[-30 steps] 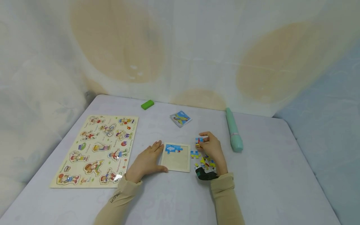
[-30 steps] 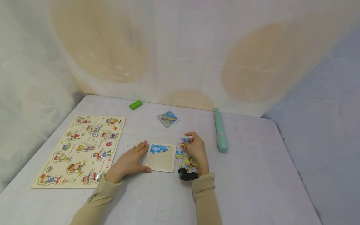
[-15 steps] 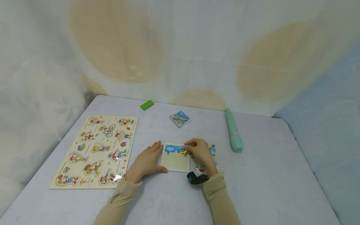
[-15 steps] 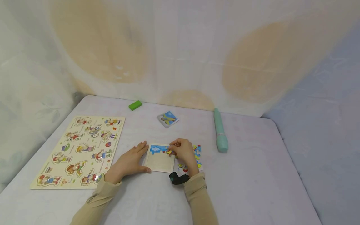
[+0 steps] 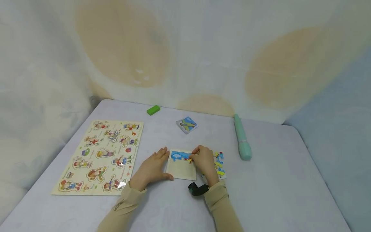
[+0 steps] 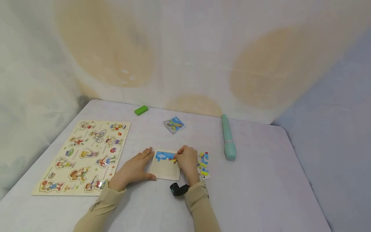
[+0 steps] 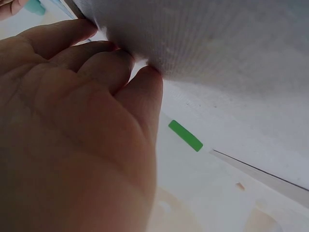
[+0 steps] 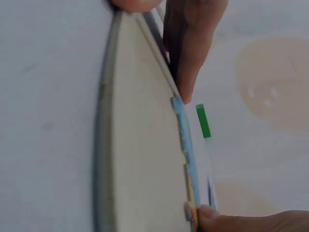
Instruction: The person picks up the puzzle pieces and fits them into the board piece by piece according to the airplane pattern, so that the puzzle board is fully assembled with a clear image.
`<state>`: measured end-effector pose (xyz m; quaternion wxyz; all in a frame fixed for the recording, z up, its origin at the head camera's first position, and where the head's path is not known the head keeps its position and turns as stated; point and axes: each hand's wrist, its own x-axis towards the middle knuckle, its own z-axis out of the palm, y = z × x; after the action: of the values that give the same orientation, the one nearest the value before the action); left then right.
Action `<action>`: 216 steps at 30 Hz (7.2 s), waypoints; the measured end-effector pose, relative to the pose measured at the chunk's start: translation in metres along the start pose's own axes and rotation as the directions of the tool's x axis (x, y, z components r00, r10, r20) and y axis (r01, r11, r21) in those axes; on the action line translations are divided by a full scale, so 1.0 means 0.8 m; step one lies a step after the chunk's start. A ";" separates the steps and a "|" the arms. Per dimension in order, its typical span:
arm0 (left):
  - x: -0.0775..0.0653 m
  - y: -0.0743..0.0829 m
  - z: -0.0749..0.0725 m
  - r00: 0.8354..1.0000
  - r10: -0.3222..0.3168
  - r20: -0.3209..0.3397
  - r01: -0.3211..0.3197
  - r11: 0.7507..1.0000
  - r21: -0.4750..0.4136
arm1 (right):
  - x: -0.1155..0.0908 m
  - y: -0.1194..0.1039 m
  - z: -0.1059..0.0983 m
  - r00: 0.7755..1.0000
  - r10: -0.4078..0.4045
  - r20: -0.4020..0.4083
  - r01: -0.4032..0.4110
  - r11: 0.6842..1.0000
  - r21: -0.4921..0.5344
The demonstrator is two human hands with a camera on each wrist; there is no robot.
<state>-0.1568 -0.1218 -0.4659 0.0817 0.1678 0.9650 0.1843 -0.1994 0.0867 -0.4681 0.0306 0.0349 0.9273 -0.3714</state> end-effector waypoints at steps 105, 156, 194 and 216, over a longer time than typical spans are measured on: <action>0.005 0.003 -0.007 0.999 0.007 0.044 -0.008 1.000 0.013 | 0.007 0.059 -0.093 0.949 -0.047 0.311 0.051 0.999 -0.003; 0.000 0.004 -0.005 1.000 0.019 -0.001 -0.019 1.000 0.018 | -0.026 -0.026 0.010 0.939 -0.227 0.258 0.274 0.949 -0.160; 0.002 0.005 -0.005 1.000 0.019 0.015 -0.019 0.999 0.030 | -0.003 0.043 -0.104 0.959 -0.100 0.266 0.098 0.995 0.018; 0.000 0.009 -0.007 1.000 0.005 0.024 -0.005 1.000 0.007 | 0.001 0.080 -0.119 0.962 -0.016 0.274 0.044 0.994 -0.099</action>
<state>-0.1559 -0.1174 -0.4583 0.0924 0.1728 0.9642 0.1788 -0.1975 0.1986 -0.4437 0.1542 -0.0322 0.9328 -0.3242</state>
